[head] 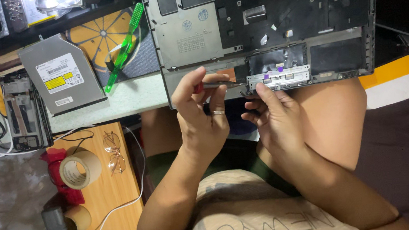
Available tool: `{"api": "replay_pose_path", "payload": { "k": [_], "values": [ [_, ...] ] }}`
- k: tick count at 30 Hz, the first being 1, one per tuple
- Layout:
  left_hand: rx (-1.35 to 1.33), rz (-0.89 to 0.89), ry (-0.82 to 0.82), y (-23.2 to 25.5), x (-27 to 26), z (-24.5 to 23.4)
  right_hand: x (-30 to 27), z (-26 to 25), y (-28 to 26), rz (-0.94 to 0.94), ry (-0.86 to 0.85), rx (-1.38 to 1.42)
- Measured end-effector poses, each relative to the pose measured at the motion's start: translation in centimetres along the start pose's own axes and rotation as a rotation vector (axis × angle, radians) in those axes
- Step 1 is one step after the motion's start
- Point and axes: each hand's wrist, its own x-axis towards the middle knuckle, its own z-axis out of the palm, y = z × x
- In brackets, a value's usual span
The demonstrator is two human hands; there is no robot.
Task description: The person is repairing a disassembled laptop by hand and with a screwdriver. They connect a ribbon cable to the motherboard, then repeatedly pick up and place screws while using the screwdriver to tighten or adjust components inside the laptop chassis.
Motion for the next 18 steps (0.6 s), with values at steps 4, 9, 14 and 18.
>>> {"api": "replay_pose_path", "payload": {
  "k": [4,9,14,18],
  "values": [
    [0.008,0.051,0.005,0.1,-0.3,-0.1,-0.2,0.1,-0.2,-0.020,-0.011,-0.029],
    [-0.005,0.085,0.018,0.0,-0.6,0.1,-0.5,1.0,0.1,0.039,-0.064,0.074],
    [0.039,0.050,0.021,-0.5,-1.4,-0.6,-0.5,0.8,0.6,0.042,-0.050,0.076],
    [-0.031,0.033,-0.025,-0.8,-1.7,-1.0,-2.1,-0.1,0.7,0.009,-0.068,0.010]
  ]
}}
